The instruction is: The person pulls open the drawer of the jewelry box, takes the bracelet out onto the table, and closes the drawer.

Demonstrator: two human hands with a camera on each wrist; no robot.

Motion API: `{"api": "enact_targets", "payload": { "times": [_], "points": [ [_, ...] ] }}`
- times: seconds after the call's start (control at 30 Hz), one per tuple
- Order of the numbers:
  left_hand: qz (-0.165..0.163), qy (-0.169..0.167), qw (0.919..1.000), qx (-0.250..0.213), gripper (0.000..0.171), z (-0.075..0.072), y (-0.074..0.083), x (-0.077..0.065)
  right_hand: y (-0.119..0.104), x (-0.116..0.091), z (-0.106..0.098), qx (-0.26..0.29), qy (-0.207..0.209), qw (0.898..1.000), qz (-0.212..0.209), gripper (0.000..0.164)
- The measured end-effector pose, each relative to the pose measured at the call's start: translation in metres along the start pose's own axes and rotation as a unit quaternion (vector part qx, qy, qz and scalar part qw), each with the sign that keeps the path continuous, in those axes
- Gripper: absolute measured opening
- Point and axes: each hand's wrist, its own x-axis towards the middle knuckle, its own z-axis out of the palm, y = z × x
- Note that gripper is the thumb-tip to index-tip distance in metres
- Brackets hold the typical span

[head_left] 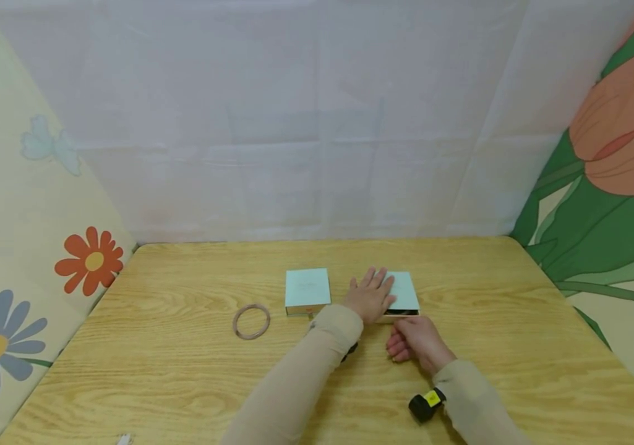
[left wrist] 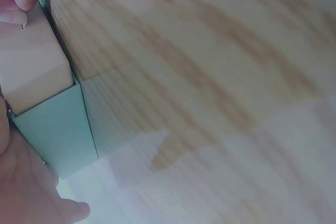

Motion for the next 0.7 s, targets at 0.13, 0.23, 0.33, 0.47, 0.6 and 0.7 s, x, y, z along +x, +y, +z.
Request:
{"api": "enact_targets", "payload": {
  "times": [0.13,0.23,0.33,0.47,0.6,0.7],
  "points": [
    [0.001,0.001,0.9999,0.014,0.053,-0.004,0.002,-0.002,0.001,0.0,0.0,0.002,0.002,1.0,-0.002,0.027],
    [0.002,0.004,0.9997,0.023,0.054,-0.004,0.002,0.0,0.003,0.0,0.0,0.004,0.001,1.0,-0.003,0.027],
    [0.007,0.015,0.9989,0.045,0.055,-0.001,0.002,0.005,0.004,0.0,-0.001,0.004,0.0,1.0,-0.004,0.027],
    [0.03,0.046,0.9961,0.069,0.058,0.005,-0.001,0.012,0.004,0.0,0.0,0.005,0.0,1.0,-0.004,0.027],
    [0.055,0.053,0.9961,0.045,0.059,0.008,-0.005,0.014,0.003,0.0,0.001,0.006,0.002,1.0,-0.002,0.026],
    [0.056,0.035,0.9978,0.011,0.06,0.006,-0.006,0.014,0.002,0.0,0.001,0.006,0.003,1.0,-0.005,0.026]
  ]
}}
